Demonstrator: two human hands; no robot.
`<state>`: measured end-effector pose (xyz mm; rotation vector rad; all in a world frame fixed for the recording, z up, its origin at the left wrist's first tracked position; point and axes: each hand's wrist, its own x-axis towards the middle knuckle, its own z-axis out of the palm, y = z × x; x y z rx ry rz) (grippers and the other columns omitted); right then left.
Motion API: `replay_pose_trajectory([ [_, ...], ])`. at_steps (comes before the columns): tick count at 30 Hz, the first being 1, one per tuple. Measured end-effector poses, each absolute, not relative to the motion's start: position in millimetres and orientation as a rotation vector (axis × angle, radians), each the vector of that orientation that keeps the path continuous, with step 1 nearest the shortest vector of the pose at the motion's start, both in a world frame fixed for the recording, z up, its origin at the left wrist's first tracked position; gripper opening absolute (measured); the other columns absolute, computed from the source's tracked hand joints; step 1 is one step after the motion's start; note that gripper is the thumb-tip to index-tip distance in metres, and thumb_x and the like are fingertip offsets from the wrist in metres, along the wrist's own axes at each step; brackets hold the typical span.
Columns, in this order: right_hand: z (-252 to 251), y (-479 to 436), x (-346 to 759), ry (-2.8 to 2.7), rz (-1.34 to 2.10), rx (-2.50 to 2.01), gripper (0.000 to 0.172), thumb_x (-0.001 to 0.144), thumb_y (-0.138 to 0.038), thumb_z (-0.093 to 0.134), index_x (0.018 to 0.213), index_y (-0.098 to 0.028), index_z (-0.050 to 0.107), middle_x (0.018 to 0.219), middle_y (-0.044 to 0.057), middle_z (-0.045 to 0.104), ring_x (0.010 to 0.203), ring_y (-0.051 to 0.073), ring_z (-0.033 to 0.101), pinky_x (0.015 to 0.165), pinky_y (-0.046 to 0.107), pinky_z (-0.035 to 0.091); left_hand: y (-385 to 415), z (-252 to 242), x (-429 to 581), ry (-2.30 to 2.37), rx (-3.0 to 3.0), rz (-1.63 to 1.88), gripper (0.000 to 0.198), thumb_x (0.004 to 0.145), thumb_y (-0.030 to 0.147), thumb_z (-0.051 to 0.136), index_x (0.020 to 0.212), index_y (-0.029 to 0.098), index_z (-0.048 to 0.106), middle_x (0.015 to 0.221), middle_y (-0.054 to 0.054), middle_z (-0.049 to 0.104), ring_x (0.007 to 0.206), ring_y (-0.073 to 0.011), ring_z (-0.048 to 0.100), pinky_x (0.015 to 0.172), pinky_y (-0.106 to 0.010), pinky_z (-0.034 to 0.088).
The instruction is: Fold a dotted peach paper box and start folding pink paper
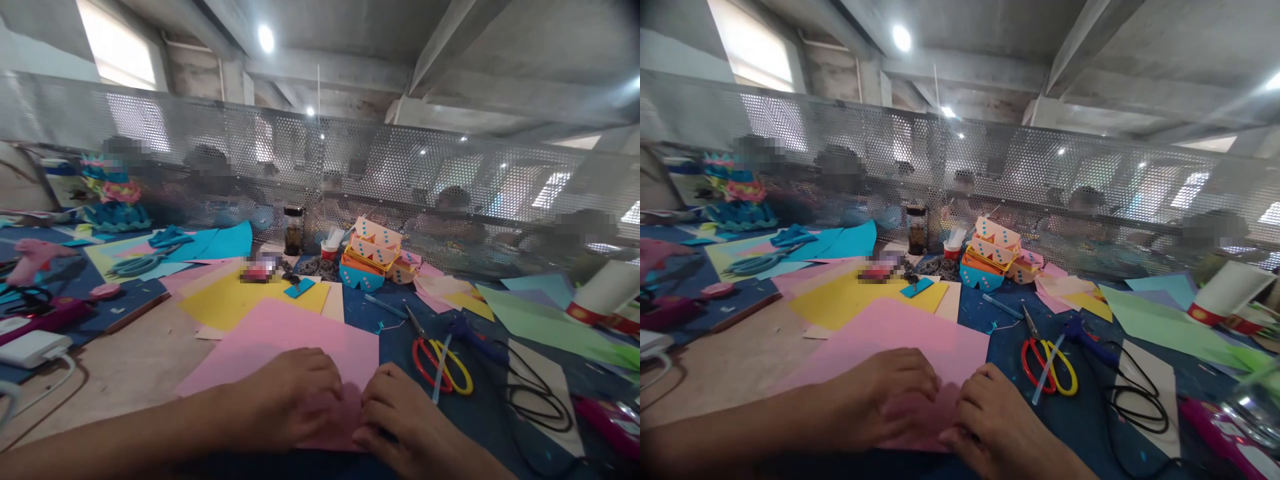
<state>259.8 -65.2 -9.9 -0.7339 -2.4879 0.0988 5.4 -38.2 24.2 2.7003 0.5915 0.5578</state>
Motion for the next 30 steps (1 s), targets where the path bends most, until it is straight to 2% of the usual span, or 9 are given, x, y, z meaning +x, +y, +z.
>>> replay_pose_trajectory([
  [2,-12,-62,260,-2.506,0.059,-0.687,0.02,0.103,-0.025,0.053,0.085,-0.019,0.061,0.082,0.002,0.066,0.081,0.016,0.057,0.078,0.033,0.038,-46,22,14,0.549,2.733,0.479,0.026,0.089,0.039,0.072,0.108,0.023,0.065,0.105,-0.004,0.073,0.097,-0.0214,0.067,0.085,-0.033,0.052],
  [4,-13,-59,262,-2.52,0.018,-0.664,0.021,0.103,-0.021,0.05,0.084,-0.019,0.06,0.08,0.001,0.065,0.078,0.015,0.056,0.077,0.033,0.037,-47,17,18,0.543,2.779,0.453,0.035,0.085,0.044,0.076,0.11,0.023,0.063,0.105,-0.004,0.072,0.097,-0.0226,0.066,0.084,-0.035,0.052],
  [11,-9,-58,266,-2.46,-0.009,-0.748,0.028,0.106,-0.029,0.048,0.083,-0.019,0.059,0.077,0.002,0.064,0.077,0.017,0.054,0.076,0.032,0.037,-40,3,20,0.578,2.859,0.515,0.002,0.093,0.021,0.06,0.092,0.022,0.058,0.092,-0.002,0.069,0.085,-0.0191,0.063,0.073,-0.032,0.047],
  [14,-6,-58,267,-2.442,0.068,-0.761,0.028,0.107,-0.031,0.046,0.086,-0.018,0.06,0.079,0.003,0.067,0.079,0.016,0.055,0.077,0.032,0.036,-40,-1,16,0.562,2.866,0.576,0.01,0.095,0.016,0.054,0.087,0.021,0.056,0.087,-0.002,0.067,0.081,-0.0182,0.061,0.07,-0.033,0.043],
  [18,-3,-57,268,-2.403,0.164,-0.764,0.035,0.109,-0.034,0.04,0.085,-0.019,0.059,0.079,0.002,0.066,0.078,0.016,0.055,0.078,0.032,0.037,-40,-4,13,0.566,2.821,0.643,0.012,0.098,0.017,0.052,0.089,0.021,0.057,0.087,-0.003,0.067,0.081,-0.018,0.06,0.069,-0.032,0.042],
  [21,-2,-58,269,-2.393,0.239,-0.77,0.038,0.107,-0.045,0.043,0.086,-0.018,0.061,0.081,0.002,0.067,0.08,0.016,0.057,0.079,0.032,0.037,-40,-3,12,0.559,2.768,0.659,0.015,0.1,0.016,0.049,0.089,0.02,0.058,0.087,-0.004,0.067,0.08,-0.0179,0.06,0.068,-0.031,0.042],
  [24,-2,-59,268,-2.387,0.259,-0.739,0.041,0.1,-0.058,0.054,0.089,-0.019,0.062,0.083,0.003,0.068,0.083,0.016,0.059,0.079,0.032,0.038,-39,-3,11,0.554,2.737,0.655,0.017,0.101,0.017,0.047,0.09,0.02,0.059,0.088,-0.004,0.068,0.082,-0.0184,0.062,0.069,-0.031,0.042],
  [27,-5,-59,267,-2.409,0.218,-0.747,0.03,0.098,-0.048,0.063,0.089,-0.019,0.062,0.083,0.001,0.069,0.083,0.016,0.06,0.079,0.03,0.038,-39,-5,11,0.556,2.734,0.649,0.016,0.1,0.018,0.048,0.088,0.02,0.059,0.087,-0.004,0.068,0.081,-0.0183,0.062,0.068,-0.031,0.042],
  [30,-7,-57,266,-2.458,0.16,-0.748,0.02,0.1,-0.036,0.062,0.088,-0.019,0.061,0.083,0.0,0.069,0.082,0.015,0.06,0.079,0.03,0.037,-38,-6,12,0.549,2.748,0.629,0.014,0.099,0.018,0.05,0.089,0.021,0.06,0.086,-0.003,0.067,0.079,-0.018,0.061,0.067,-0.03,0.041],
])
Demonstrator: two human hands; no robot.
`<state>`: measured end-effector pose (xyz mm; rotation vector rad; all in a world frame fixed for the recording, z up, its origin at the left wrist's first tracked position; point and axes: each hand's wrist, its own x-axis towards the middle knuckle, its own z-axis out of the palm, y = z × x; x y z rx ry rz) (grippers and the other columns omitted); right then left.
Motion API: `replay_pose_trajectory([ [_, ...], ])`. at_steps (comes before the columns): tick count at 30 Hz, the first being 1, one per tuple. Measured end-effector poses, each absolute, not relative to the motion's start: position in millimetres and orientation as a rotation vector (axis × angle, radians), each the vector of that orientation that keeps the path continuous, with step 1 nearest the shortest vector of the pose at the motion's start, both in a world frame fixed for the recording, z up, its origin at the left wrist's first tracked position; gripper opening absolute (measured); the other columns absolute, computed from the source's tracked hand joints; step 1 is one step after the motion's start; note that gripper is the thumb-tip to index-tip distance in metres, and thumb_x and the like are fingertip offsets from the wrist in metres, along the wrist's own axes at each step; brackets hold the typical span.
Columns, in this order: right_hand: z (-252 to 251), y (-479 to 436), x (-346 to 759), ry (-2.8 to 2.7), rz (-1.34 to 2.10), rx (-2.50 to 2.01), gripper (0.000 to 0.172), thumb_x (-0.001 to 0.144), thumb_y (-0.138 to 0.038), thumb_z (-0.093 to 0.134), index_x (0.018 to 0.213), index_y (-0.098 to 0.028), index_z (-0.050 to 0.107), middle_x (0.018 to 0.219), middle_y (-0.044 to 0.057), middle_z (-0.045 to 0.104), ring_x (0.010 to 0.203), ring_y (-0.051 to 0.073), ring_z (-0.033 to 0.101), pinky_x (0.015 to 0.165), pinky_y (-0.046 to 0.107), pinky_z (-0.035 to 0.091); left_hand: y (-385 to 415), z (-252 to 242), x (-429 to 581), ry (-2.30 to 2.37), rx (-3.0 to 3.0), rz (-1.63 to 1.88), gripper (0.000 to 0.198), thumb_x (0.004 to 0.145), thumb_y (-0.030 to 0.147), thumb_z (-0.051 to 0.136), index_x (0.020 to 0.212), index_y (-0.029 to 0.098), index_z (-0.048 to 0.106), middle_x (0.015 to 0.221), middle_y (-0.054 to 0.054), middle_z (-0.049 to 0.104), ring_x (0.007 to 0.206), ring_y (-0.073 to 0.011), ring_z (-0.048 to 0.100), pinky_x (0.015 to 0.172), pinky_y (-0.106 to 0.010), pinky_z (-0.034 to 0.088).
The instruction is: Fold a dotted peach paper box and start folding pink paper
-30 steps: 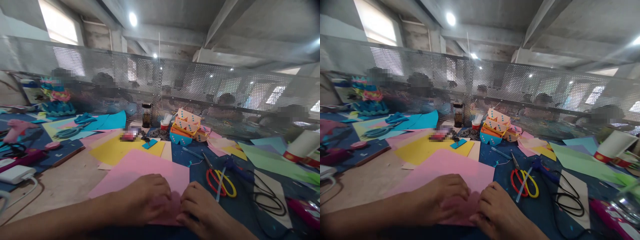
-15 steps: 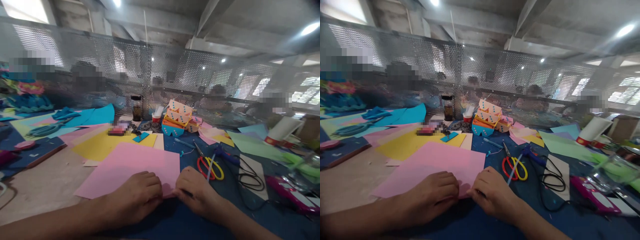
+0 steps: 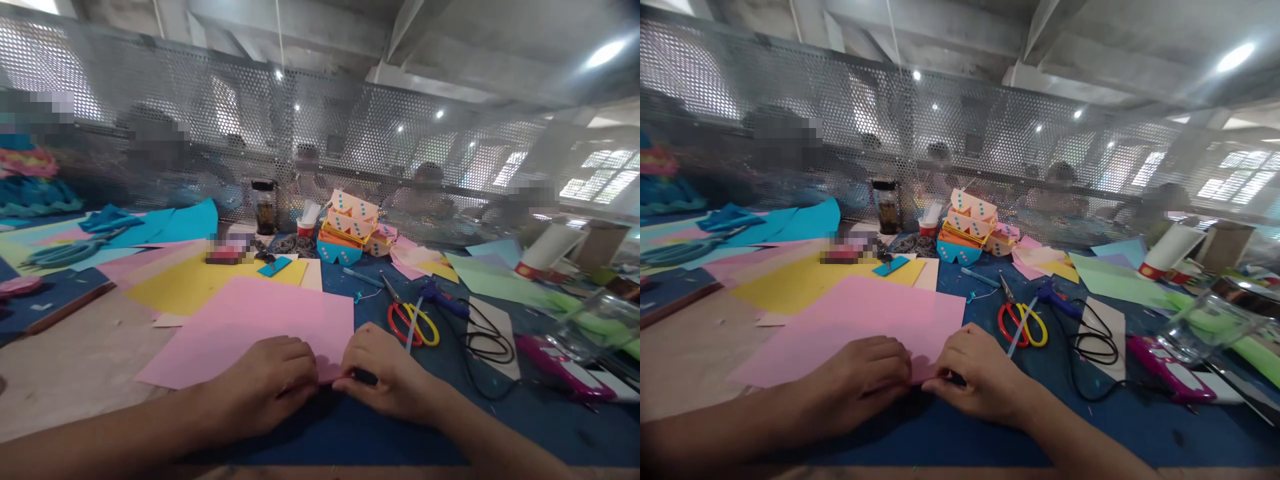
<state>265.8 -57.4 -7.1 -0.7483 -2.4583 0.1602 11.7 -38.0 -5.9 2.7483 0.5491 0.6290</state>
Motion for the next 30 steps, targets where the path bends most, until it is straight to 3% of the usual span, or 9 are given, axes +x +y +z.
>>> replay_pose_trajectory([
  [15,-8,-49,270,-2.477,0.025,-0.905,0.035,0.106,-0.036,0.046,0.082,-0.019,0.065,0.078,0.003,0.07,0.077,0.016,0.062,0.077,0.032,0.038,-37,-9,11,0.53,2.73,0.666,0.012,0.099,0.02,0.052,0.089,0.022,0.057,0.084,-0.002,0.065,0.078,-0.0175,0.059,0.066,-0.028,0.04],
  [19,7,-36,291,-2.264,-0.119,-1.501,0.026,0.103,-0.04,0.053,0.094,-0.022,0.069,0.087,0.002,0.073,0.087,0.017,0.066,0.086,0.031,0.038,-35,-12,11,0.516,2.724,0.636,0.013,0.1,0.021,0.049,0.095,0.024,0.061,0.087,-0.002,0.067,0.083,-0.0182,0.061,0.068,-0.027,0.042],
  [22,19,-26,320,-2.034,-0.187,-1.84,0.022,0.103,-0.036,0.051,0.106,-0.021,0.067,0.093,0.005,0.074,0.091,0.019,0.067,0.086,0.031,0.039,-31,-17,11,0.53,2.727,0.638,0.016,0.1,0.022,0.049,0.089,0.023,0.06,0.085,-0.002,0.066,0.081,-0.0179,0.061,0.068,-0.026,0.041],
  [25,22,-21,348,-1.857,-0.182,-2.143,0.021,0.1,-0.036,0.054,0.1,-0.019,0.066,0.083,0.005,0.073,0.087,0.023,0.069,0.082,0.034,0.04,-28,-21,10,0.545,2.734,0.628,0.018,0.102,0.024,0.048,0.089,0.022,0.061,0.085,-0.003,0.066,0.081,-0.0179,0.06,0.068,-0.026,0.041],
  [28,16,-21,364,-1.796,-0.109,-2.336,0.029,0.099,-0.044,0.055,0.089,-0.019,0.067,0.086,0.006,0.074,0.09,0.025,0.069,0.084,0.037,0.044,-27,-23,8,0.523,2.731,0.628,0.019,0.103,0.027,0.047,0.094,0.024,0.063,0.086,-0.003,0.066,0.081,-0.0182,0.061,0.068,-0.027,0.042],
  [30,11,-20,368,-1.795,-0.05,-2.411,0.031,0.101,-0.046,0.055,0.096,-0.018,0.069,0.096,0.006,0.073,0.093,0.023,0.069,0.087,0.04,0.05,-26,-23,7,0.51,2.731,0.638,0.02,0.103,0.029,0.047,0.094,0.024,0.064,0.085,-0.003,0.065,0.081,-0.0182,0.061,0.068,-0.027,0.043],
])
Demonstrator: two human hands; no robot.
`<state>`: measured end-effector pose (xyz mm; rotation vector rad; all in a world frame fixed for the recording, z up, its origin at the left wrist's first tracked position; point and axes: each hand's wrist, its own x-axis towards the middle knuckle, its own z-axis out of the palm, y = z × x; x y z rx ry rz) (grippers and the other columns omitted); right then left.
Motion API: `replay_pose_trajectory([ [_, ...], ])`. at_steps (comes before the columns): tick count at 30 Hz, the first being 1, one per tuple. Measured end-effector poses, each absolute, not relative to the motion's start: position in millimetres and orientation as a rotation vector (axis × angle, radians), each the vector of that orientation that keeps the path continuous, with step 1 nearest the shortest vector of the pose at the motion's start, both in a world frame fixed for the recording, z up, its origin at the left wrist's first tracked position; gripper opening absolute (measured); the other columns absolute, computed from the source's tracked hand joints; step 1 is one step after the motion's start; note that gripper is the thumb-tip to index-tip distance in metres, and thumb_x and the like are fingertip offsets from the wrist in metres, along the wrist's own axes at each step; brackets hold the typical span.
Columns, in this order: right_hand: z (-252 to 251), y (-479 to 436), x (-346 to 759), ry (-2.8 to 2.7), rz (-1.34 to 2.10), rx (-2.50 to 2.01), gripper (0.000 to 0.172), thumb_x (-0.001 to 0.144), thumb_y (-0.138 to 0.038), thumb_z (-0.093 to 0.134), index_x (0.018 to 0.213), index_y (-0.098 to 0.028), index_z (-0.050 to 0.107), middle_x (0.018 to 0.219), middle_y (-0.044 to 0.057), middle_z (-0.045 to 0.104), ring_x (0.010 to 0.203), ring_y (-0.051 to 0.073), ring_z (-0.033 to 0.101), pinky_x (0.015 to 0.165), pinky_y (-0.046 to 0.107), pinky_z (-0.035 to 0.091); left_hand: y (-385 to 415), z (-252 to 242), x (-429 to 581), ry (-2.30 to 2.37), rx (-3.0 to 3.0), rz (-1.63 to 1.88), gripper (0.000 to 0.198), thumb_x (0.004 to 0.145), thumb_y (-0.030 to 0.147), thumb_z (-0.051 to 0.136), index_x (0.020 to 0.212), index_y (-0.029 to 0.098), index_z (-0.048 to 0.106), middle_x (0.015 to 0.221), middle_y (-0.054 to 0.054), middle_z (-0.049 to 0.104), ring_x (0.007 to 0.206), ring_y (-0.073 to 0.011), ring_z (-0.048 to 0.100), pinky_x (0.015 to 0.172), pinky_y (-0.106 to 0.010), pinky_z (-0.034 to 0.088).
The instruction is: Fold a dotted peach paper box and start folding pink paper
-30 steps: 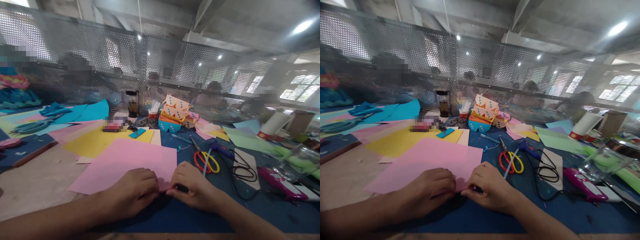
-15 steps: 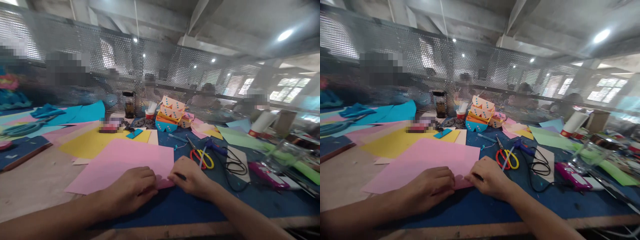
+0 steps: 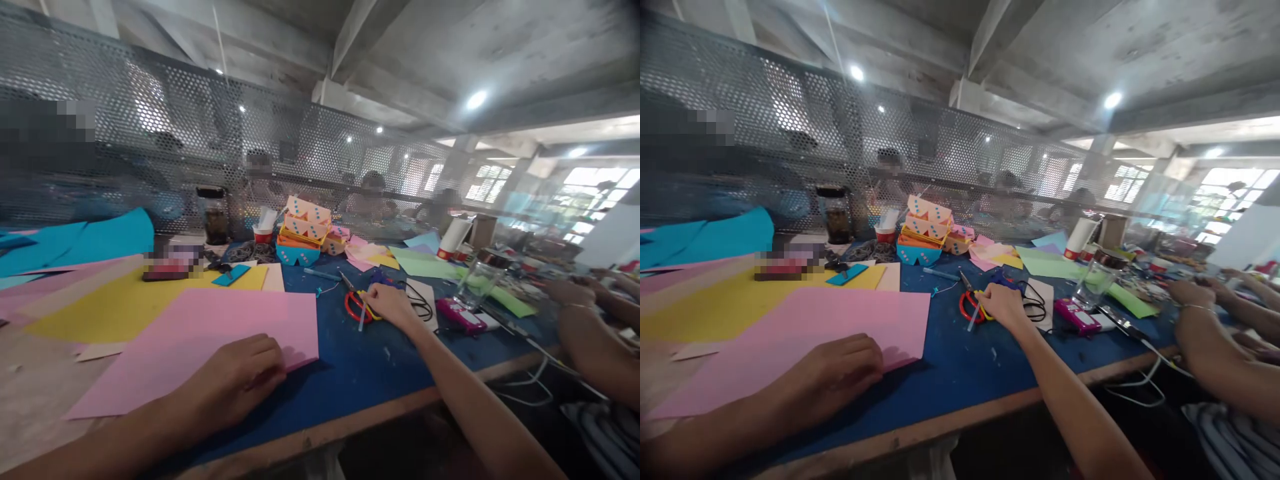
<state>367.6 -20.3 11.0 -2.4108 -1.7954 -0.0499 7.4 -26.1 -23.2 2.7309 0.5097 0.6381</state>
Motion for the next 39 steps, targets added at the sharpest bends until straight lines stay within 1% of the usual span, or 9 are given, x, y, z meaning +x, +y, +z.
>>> replay_pose_trajectory([
  [6,12,-20,369,-1.819,0.04,-2.5,0.034,0.099,-0.037,0.063,0.127,-0.018,0.061,0.127,0.009,0.063,0.107,0.023,0.066,0.09,0.044,0.057,-25,-25,7,0.55,2.754,0.609,0.024,0.104,0.031,0.045,0.088,0.022,0.062,0.086,-0.003,0.065,0.08,-0.0173,0.06,0.069,-0.027,0.042],
  [12,25,-38,385,-1.759,-0.014,-2.551,0.033,0.099,-0.038,0.063,0.126,-0.018,0.062,0.126,0.009,0.064,0.105,0.022,0.066,0.09,0.043,0.057,-21,-30,8,0.549,2.776,0.618,0.027,0.104,0.032,0.044,0.086,0.021,0.061,0.084,-0.003,0.065,0.078,-0.0167,0.059,0.066,-0.027,0.04],
  [16,30,-55,392,-1.745,-0.096,-2.505,0.019,0.096,-0.032,0.063,0.095,-0.015,0.071,0.099,0.01,0.072,0.099,0.029,0.069,0.094,0.051,0.051,-20,-32,7,0.566,2.779,0.609,0.025,0.104,0.032,0.047,0.088,0.021,0.061,0.086,-0.002,0.065,0.079,-0.0157,0.059,0.069,-0.027,0.04],
  [18,31,-63,383,-1.78,-0.176,-2.399,0.017,0.096,-0.026,0.06,0.096,-0.014,0.071,0.105,0.014,0.071,0.11,0.035,0.065,0.099,0.056,0.044,-23,-28,7,0.54,2.797,0.631,0.022,0.104,0.03,0.047,0.089,0.021,0.061,0.087,-0.002,0.065,0.081,-0.0161,0.06,0.07,-0.027,0.041],
  [20,31,-73,364,-1.864,-0.207,-2.238,0.021,0.098,-0.022,0.054,0.111,-0.016,0.068,0.121,0.016,0.067,0.123,0.033,0.059,0.106,0.053,0.041,-29,-22,8,0.457,2.851,0.66,0.022,0.105,0.024,0.045,0.091,0.02,0.062,0.086,-0.003,0.065,0.081,-0.0169,0.06,0.069,-0.028,0.041],
  [22,31,-86,338,-2.032,-0.125,-2.035,0.027,0.094,-0.028,0.065,0.121,-0.025,0.065,0.131,0.007,0.064,0.126,0.024,0.057,0.108,0.039,0.042,-35,-15,9,0.374,2.91,0.707,0.022,0.105,0.02,0.044,0.093,0.019,0.062,0.088,-0.004,0.066,0.082,-0.0174,0.061,0.072,-0.029,0.043],
  [25,25,-104,301,-2.351,0.236,-1.349,0.055,0.086,-0.027,0.077,0.137,-0.029,0.055,0.143,0.004,0.058,0.133,0.019,0.052,0.113,0.033,0.04,-42,-11,10,0.28,2.984,0.768,0.017,0.103,0.017,0.046,0.099,0.019,0.062,0.093,-0.005,0.068,0.086,-0.0179,0.062,0.077,-0.03,0.045],
  [30,0,-117,273,-2.333,0.073,-1.067,0.034,0.091,-0.005,0.063,0.118,-0.026,0.064,0.125,0.0,0.07,0.129,0.017,0.055,0.118,0.038,0.032,-47,-8,10,0.169,3.046,0.875,0.014,0.102,0.014,0.048,0.101,0.018,0.062,0.093,-0.004,0.071,0.084,-0.0179,0.062,0.076,-0.031,0.046],
  [39,-27,-145,290,-2.18,0.022,-1.127,0.024,0.097,-0.008,0.059,0.111,-0.026,0.064,0.105,-0.001,0.074,0.102,0.015,0.069,0.115,0.042,0.035,-62,-6,8,0.315,3.063,0.707,0.012,0.1,0.018,0.051,0.095,0.02,0.062,0.092,-0.003,0.07,0.083,-0.0191,0.062,0.073,-0.033,0.045],
])
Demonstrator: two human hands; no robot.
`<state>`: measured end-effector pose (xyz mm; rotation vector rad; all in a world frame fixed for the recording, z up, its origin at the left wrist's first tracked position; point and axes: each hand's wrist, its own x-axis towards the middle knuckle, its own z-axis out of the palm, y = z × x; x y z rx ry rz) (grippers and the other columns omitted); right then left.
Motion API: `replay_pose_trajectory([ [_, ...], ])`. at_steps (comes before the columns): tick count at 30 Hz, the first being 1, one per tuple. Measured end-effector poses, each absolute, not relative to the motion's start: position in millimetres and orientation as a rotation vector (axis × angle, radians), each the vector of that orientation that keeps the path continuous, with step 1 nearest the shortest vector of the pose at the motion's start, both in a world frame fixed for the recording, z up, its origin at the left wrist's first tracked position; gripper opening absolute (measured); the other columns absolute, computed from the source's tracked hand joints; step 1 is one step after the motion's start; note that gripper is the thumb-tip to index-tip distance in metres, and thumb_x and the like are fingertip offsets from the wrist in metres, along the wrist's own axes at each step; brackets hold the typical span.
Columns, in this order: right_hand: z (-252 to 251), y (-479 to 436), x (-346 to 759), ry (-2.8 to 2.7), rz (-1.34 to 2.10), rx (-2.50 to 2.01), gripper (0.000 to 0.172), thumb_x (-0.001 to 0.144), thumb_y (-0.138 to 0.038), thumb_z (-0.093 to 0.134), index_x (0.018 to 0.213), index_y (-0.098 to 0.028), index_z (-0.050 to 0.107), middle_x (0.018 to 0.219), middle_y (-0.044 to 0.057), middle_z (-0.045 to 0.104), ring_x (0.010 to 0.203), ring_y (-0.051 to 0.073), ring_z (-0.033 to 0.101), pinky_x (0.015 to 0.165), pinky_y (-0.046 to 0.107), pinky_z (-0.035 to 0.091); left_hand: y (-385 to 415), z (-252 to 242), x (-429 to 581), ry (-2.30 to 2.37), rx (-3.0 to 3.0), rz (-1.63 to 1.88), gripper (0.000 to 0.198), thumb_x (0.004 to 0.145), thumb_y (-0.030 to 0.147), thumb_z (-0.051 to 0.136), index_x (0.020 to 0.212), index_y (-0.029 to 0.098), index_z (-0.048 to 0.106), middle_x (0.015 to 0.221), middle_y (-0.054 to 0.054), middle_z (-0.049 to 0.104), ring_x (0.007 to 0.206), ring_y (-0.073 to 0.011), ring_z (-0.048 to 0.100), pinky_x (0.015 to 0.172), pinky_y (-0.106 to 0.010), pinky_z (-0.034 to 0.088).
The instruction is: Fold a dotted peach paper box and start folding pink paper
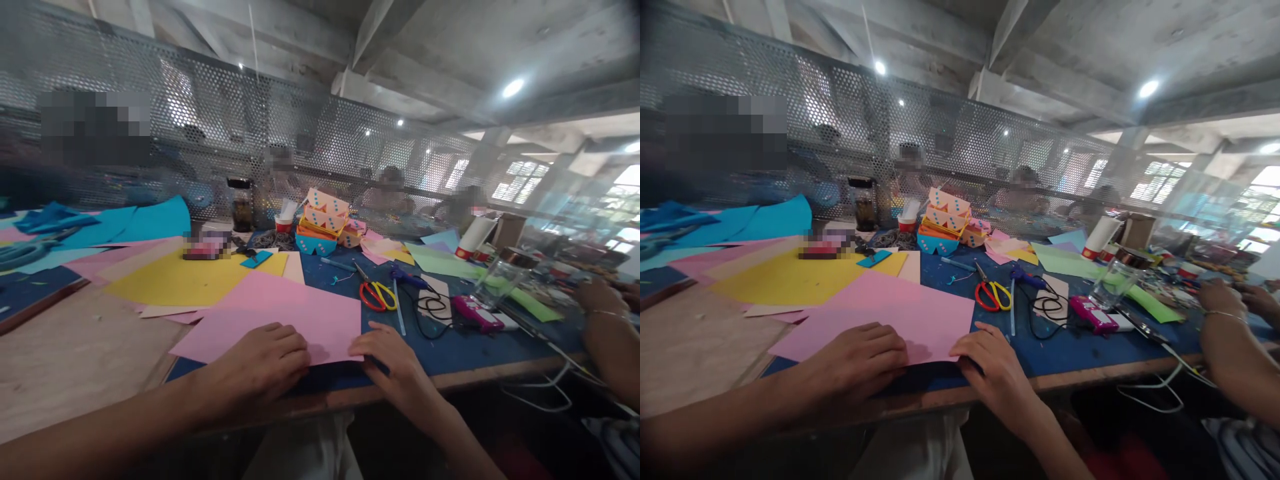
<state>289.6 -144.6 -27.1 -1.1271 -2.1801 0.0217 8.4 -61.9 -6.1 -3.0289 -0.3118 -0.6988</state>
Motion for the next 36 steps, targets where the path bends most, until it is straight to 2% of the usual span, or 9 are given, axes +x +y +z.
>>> replay_pose_trajectory([
  [4,-37,-148,297,-2.078,0.088,-1.118,0.015,0.097,-0.014,0.063,0.105,-0.027,0.066,0.098,-0.002,0.075,0.095,0.016,0.07,0.111,0.039,0.04,-66,-17,1,-0.41,-2.909,-0.754,0.018,0.1,0.016,0.047,0.094,0.02,0.063,0.087,-0.004,0.07,0.081,-0.0198,0.062,0.073,-0.033,0.046],
  [7,-43,-147,298,-1.994,0.129,-1.129,0.01,0.096,-0.019,0.067,0.101,-0.028,0.069,0.095,-0.002,0.076,0.097,0.017,0.069,0.107,0.037,0.044,-71,-21,-5,-0.458,-2.852,-0.785,0.021,0.101,0.015,0.044,0.095,0.021,0.063,0.086,-0.004,0.07,0.081,-0.019,0.064,0.073,-0.032,0.048],
  [14,-41,-149,297,-1.931,0.228,-1.126,0.002,0.094,-0.024,0.069,0.095,-0.025,0.071,0.092,0.001,0.074,0.094,0.018,0.067,0.088,0.03,0.05,-83,-29,-14,-0.567,-2.841,-0.85,0.016,0.101,0.015,0.048,0.102,0.02,0.063,0.095,-0.005,0.072,0.087,-0.0204,0.065,0.077,-0.033,0.05],
  [16,-39,-150,297,-1.925,0.288,-1.135,0.004,0.095,-0.026,0.069,0.092,-0.024,0.07,0.091,0.002,0.073,0.092,0.018,0.067,0.084,0.029,0.051,-83,-31,-15,-0.595,-2.855,-0.871,0.016,0.101,0.014,0.049,0.104,0.02,0.063,0.097,-0.004,0.072,0.089,-0.0202,0.065,0.078,-0.033,0.051],
  [22,-36,-151,297,-1.941,0.416,-1.158,0.009,0.095,-0.03,0.068,0.095,-0.022,0.072,0.094,0.004,0.072,0.092,0.019,0.067,0.084,0.03,0.05,-82,-29,-15,-0.637,-2.923,-0.898,0.019,0.101,0.013,0.047,0.104,0.02,0.065,0.097,-0.005,0.072,0.089,-0.0189,0.066,0.077,-0.031,0.052],
  [36,-33,-153,296,-1.962,0.448,-1.08,0.001,0.093,-0.021,0.071,0.093,-0.022,0.071,0.093,0.003,0.07,0.091,0.018,0.065,0.082,0.03,0.05,-84,-30,-16,-0.622,-2.929,-0.923,0.018,0.099,0.011,0.049,0.104,0.019,0.064,0.099,-0.006,0.072,0.091,-0.0196,0.066,0.079,-0.032,0.052],
])
